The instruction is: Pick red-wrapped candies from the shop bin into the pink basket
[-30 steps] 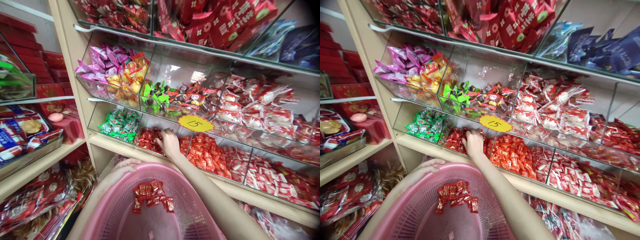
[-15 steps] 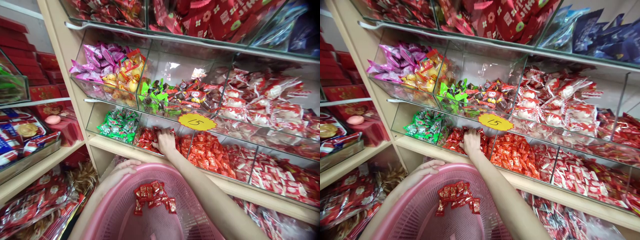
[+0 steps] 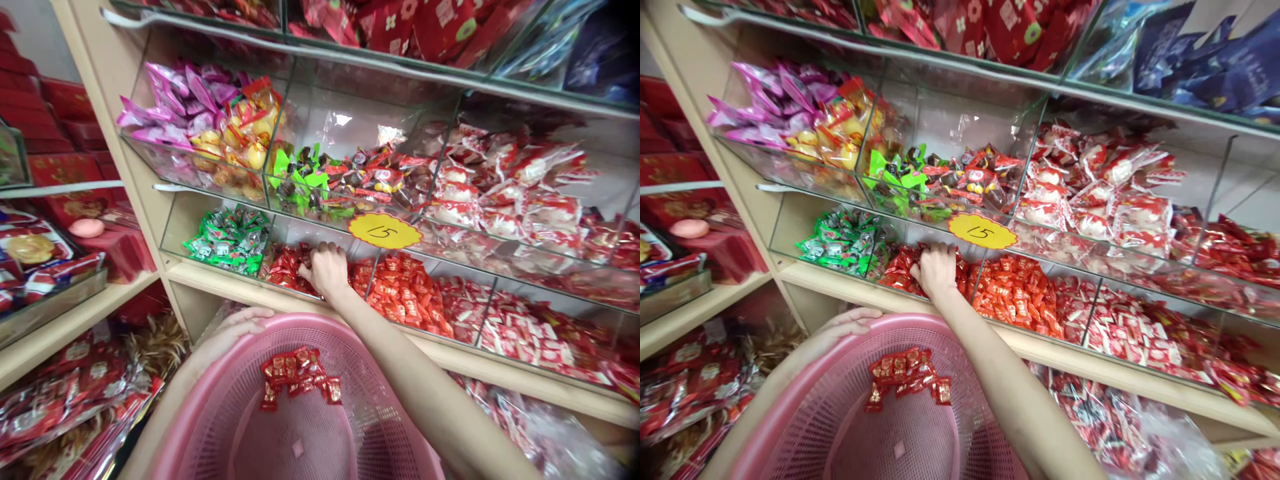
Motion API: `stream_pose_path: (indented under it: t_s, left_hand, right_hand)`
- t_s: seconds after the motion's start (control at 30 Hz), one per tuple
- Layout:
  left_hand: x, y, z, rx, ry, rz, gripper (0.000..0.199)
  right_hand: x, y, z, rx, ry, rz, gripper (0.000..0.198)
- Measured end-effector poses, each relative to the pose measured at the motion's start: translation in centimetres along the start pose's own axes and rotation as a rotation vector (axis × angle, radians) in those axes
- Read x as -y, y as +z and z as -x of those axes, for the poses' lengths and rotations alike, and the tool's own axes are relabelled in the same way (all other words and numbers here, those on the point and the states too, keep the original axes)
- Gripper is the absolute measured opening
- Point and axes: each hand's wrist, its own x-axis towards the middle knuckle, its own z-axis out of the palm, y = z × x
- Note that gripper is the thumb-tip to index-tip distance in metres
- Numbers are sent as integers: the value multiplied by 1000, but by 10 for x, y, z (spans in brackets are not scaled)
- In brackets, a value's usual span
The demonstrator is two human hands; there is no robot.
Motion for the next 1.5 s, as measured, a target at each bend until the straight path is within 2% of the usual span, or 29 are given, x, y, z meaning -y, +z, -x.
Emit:
stream_pose_path:
  t_s: [0.1,0.23,0.37,0.5,0.67,0.87,1.03,1.33,1.5]
  left_hand:
    - [-4,3,3,-8,-31,-2,38]
    - [-5,5,6,-3,-27,-15,39]
    - [-4,4,7,-9,-10,-56,39]
    - [-5,6,9,-40,-4,-100,37]
    - [-2,5,8,-22,30,-136,37]
    - [2,0,3,-21,12,-76,36]
    - [2,-2,1,-18,49,-136,34]
    - [1,0,2,-29,-13,-27,39]
    - [0,1,3,-12,-21,16,41]
  right_hand:
    - [-4,-30,16,-100,12,-33,30]
    - [-7,-56,78,-193,19,-209,31]
    - [-12,-40,155,-8,-3,-352,21]
    - [-19,-10,198,101,13,-261,19]
    - [-19,8,209,136,-4,-182,20]
    - [-15,17,209,148,54,-165,27]
    - [-10,23,211,174,42,-103,25]
    - [-1,23,212,363,45,-79,24]
    - [-2,22,213,305,18,-73,28]
